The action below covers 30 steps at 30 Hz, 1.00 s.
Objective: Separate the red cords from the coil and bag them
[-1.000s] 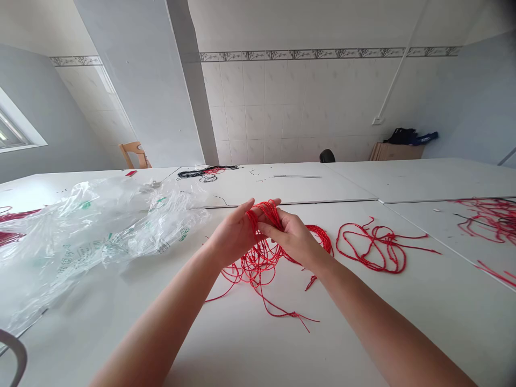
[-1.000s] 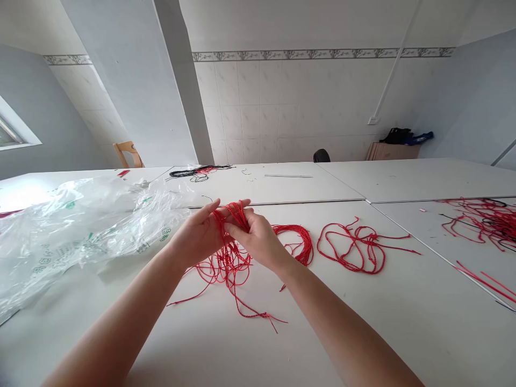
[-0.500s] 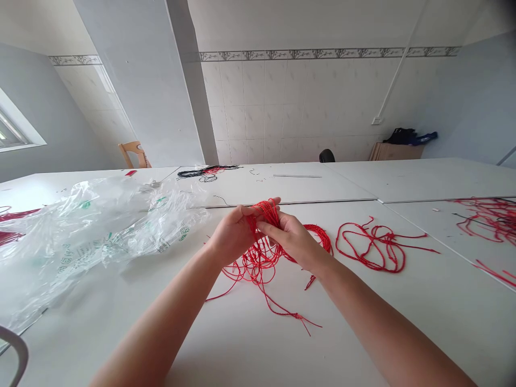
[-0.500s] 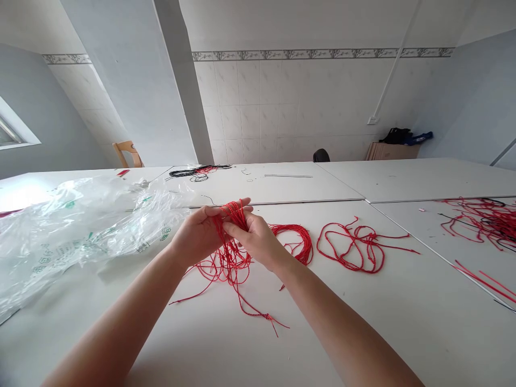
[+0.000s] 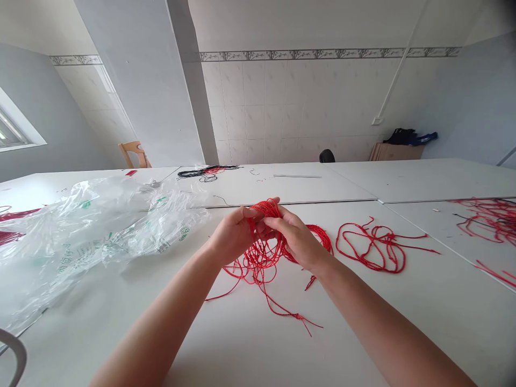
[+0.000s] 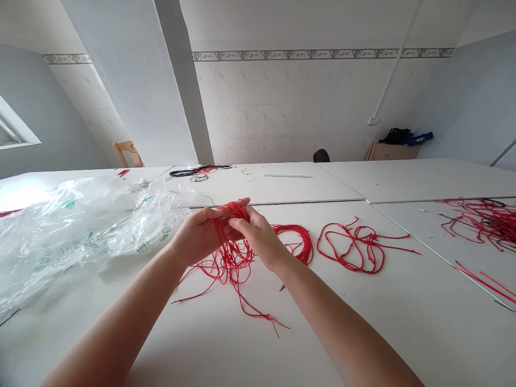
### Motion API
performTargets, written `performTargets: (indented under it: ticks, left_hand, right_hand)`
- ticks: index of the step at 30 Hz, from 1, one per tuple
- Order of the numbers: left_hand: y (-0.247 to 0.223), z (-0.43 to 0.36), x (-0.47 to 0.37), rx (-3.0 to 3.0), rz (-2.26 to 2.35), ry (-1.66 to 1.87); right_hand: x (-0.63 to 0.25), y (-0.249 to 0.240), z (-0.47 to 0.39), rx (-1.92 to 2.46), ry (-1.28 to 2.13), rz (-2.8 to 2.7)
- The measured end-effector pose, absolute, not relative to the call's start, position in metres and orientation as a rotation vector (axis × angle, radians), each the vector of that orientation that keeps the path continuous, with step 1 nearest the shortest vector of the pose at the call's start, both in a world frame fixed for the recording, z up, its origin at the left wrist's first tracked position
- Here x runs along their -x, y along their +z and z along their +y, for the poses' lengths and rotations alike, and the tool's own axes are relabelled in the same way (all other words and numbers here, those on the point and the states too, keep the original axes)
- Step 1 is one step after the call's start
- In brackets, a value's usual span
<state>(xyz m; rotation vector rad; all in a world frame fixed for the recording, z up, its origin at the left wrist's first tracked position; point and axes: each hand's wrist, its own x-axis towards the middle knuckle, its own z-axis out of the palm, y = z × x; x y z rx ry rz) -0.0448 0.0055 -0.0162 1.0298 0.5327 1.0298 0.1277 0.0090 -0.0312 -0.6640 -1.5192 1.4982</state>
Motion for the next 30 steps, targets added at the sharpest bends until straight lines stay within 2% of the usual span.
performTargets:
  ticks: [8, 17, 23, 26, 30]
  left_hand:
    - [-0.019, 0.006, 0.047, -1.071, 0.589, 0.979]
    - [-0.014, 0.005, 0.051, -1.202, 0.534, 0.944]
    - [-0.012, -0.001, 0.051, -1.377, 0.694, 0.941]
    - [-0.001, -0.005, 0.066, -1.540, 0.709, 0.853]
    - [0.024, -0.011, 0.099, -1.565, 0.852, 0.761]
  right_hand:
    - [-0.130, -0.028, 0.005, 0.784, 1.509, -1.623]
    - [-0.132, -0.028, 0.012, 0.584, 1.561, -1.507]
    - [-0.127, -0.027, 0.008, 0.678, 1.644, -1.608]
    - [-0.132, -0.008, 0.013, 0.699, 1.629, -1.799]
    - [-0.142, 0.048, 0.018, 0.574, 1.479, -1.923]
